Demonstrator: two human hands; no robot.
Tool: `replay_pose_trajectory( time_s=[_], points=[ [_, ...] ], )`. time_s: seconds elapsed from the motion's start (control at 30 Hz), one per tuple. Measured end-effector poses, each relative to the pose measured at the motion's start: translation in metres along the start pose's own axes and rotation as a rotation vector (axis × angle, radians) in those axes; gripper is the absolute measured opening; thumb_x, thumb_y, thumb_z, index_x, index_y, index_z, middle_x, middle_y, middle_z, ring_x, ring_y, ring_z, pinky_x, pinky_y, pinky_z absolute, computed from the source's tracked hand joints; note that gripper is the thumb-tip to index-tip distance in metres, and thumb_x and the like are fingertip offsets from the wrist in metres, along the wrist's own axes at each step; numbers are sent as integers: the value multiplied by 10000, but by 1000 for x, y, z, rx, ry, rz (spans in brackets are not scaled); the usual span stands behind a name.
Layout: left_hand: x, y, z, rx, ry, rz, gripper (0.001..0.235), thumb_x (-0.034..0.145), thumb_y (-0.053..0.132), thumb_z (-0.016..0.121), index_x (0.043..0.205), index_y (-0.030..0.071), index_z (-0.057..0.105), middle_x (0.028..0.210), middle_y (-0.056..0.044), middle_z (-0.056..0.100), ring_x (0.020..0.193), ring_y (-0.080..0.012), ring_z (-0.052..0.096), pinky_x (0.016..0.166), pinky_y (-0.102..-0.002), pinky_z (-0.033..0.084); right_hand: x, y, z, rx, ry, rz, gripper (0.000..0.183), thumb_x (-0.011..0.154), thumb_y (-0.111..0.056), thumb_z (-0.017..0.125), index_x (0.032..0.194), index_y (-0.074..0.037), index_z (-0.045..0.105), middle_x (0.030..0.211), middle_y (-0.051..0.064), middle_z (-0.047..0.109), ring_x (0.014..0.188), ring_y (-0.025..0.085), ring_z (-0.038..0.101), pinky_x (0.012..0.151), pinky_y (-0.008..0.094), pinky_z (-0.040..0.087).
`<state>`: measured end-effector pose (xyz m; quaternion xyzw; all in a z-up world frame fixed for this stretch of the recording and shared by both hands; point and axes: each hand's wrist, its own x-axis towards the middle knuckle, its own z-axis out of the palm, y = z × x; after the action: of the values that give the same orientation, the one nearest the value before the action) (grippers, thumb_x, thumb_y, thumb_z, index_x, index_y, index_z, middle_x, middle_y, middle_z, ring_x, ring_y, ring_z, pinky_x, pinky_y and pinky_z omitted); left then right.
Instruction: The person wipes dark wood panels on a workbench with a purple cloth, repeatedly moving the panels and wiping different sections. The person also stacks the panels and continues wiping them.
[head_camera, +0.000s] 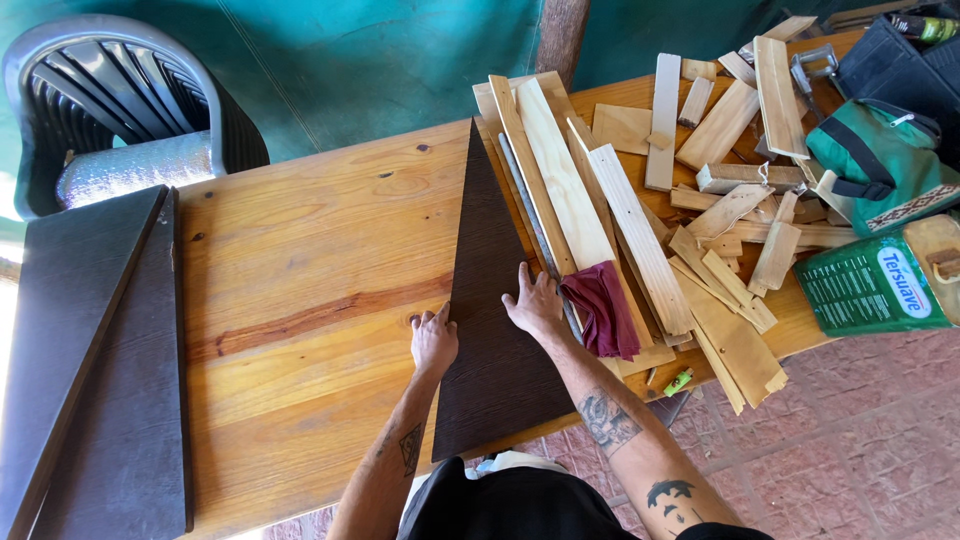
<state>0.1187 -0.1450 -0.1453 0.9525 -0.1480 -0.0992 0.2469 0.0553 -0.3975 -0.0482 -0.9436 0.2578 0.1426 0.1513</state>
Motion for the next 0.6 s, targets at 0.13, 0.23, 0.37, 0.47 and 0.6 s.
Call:
replay_pose_trajectory(
  time_s=[0.13, 0.23, 0.37, 0.47, 0.6],
  points=[
    [-19, 29, -28, -132, 28, 17, 668, 1052, 367, 748, 1708, 257, 689, 1371, -179, 750, 1370, -491, 655, 1248, -582, 528, -26, -3, -3, 17, 15, -2, 921, 1101, -646, 611, 1845, -140, 410, 1569, 327, 579, 1402, 492, 668, 917, 584, 726],
    [-41, 46, -38, -270, 149, 101, 650, 1062, 338, 785, 1697, 236, 691, 1399, -191, 715, 1317, -483, 682, 1202, -596, 546, -76, -11, -14, 86, 45, -15, 861, 1128, -624, 595, 1831, -154, 441, 1538, 360, 597, 1373, 490, 694, 897, 575, 738],
    [-104, 56, -66, -442, 112, 255, 640, 1090, 320, 769, 1718, 257, 664, 1410, -178, 713, 1359, -454, 683, 1195, -557, 523, -143, -1, 4, 228, 251, -225, 684, 1214, -492, 557, 1757, -77, 544, 1662, 372, 521, 1550, 554, 571, 1118, 655, 640],
    [-149, 44, -72, -455, 51, 273, 646, 1112, 357, 726, 1736, 234, 618, 1459, -150, 714, 1391, -387, 656, 1240, -523, 461, -177, 14, 38, 377, 293, -307, 683, 1224, -521, 490, 1762, -100, 517, 1727, 278, 543, 1592, 458, 573, 1243, 607, 558],
    [-190, 39, -73, -438, 18, 183, 662, 1090, 344, 703, 1733, 231, 596, 1561, -118, 691, 1421, -344, 620, 1282, -522, 418, -211, 19, 62, 515, 343, -355, 677, 1217, -536, 490, 1702, -70, 571, 1661, 195, 681, 1481, 347, 710, 1226, 524, 594]
  ],
)
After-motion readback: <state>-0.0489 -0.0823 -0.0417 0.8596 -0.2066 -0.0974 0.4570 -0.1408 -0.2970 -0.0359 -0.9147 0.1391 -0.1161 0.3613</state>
